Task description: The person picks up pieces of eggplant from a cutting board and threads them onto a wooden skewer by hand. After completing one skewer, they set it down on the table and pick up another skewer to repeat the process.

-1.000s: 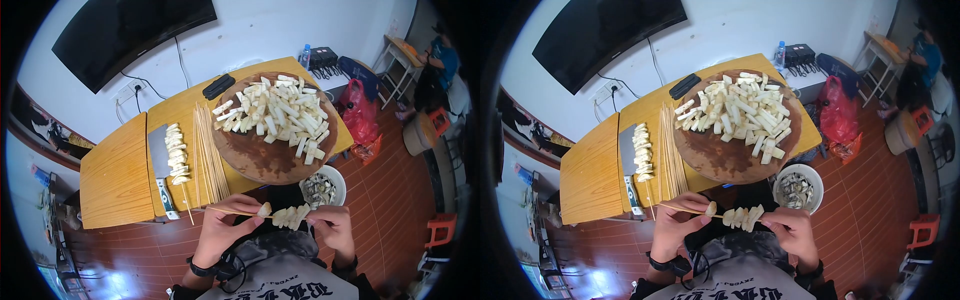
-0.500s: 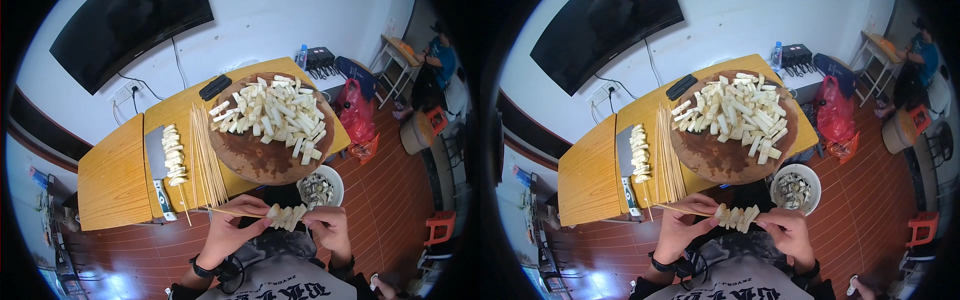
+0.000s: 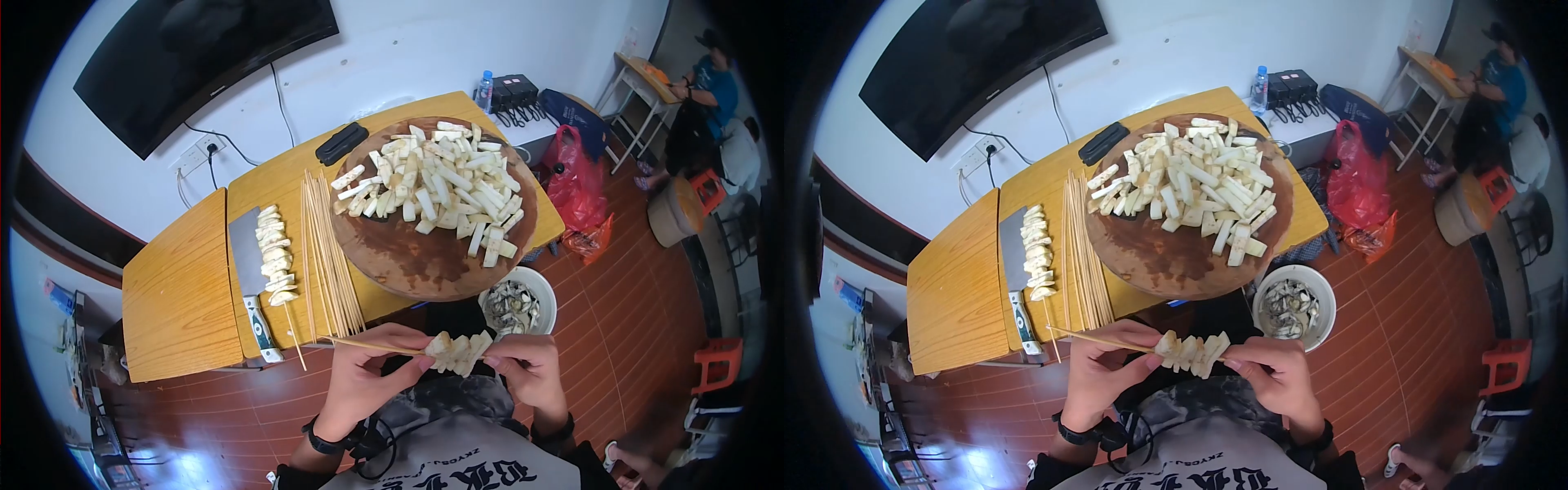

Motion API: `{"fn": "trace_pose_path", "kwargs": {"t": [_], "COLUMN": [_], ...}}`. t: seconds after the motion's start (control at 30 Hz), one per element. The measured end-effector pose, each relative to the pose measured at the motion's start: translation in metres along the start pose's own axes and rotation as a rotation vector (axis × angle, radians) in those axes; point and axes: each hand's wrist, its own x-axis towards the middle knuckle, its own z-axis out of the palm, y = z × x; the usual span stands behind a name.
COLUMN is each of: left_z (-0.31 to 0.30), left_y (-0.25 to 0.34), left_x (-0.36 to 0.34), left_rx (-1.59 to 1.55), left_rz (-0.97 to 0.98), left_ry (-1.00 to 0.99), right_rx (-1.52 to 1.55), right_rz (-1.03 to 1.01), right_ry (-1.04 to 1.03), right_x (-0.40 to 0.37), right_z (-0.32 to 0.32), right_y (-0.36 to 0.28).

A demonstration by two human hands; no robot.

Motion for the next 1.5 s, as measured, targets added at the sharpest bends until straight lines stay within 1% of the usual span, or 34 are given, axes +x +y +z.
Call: {"fn": "trace_pose_path", "kwargs": {"t": [0.4, 0.5, 0.6, 0.63, 0.73, 0.77, 0.87, 0.9, 1.0, 1.03, 1.13, 1.23, 1.5], "left_z": [0.003, -0.001, -0.007, -0.012, -0.026, -0.023, -0.023, -0.016, -0.007, -0.001, 0.004, 0.006, -0.004], "left_y": [-0.005, -0.002, 0.01, 0.01, 0.016, 0.016, 0.027, 0.031, 0.018, 0.016, 0.005, -0.004, 0.001], "left_x": [-0.002, 0.001, 0.01, 0.012, 0.033, 0.044, 0.076, 0.085, 0.112, 0.118, 0.132, 0.14, 0.138], "left_rx": [-0.005, -0.002, -0.194, -0.213, 0.04, 0.106, 0.569, 0.719, 1.069, 1.039, 1.235, 1.222, 1.185], "left_rz": [-0.004, 0.017, -0.059, -0.043, -0.007, 0.059, 0.135, 0.175, 0.404, 0.375, 0.359, 0.332, 0.217], "left_ry": [0.051, -0.02, 0.028, 0.063, 0.15, 0.198, 0.202, 0.247, 0.253, 0.241, 0.228, 0.295, 0.27], "right_rx": [0.015, 0.029, 0.071, 0.093, 0.159, 0.18, 0.234, 0.244, 0.265, 0.268, 0.265, 0.289, 0.275], "right_rz": [0.043, 0.058, 0.095, 0.12, 0.177, 0.19, 0.173, 0.167, 0.164, 0.17, 0.172, 0.181, 0.164], "right_ry": [0.0, 0.004, 0.049, 0.082, 0.162, 0.186, 0.219, 0.225, 0.238, 0.242, 0.254, 0.289, 0.289], "right_x": [0.0, 0.0, -0.002, -0.004, -0.007, -0.007, -0.008, -0.009, -0.011, -0.012, -0.015, -0.017, -0.016], "right_z": [0.003, 0.002, -0.001, -0.003, -0.011, -0.013, -0.015, -0.014, -0.014, -0.014, -0.018, -0.02, -0.023], "right_y": [-0.006, -0.005, -0.003, -0.004, -0.002, -0.002, 0.0, 0.001, 0.003, 0.002, 0.004, 0.006, 0.009]}}
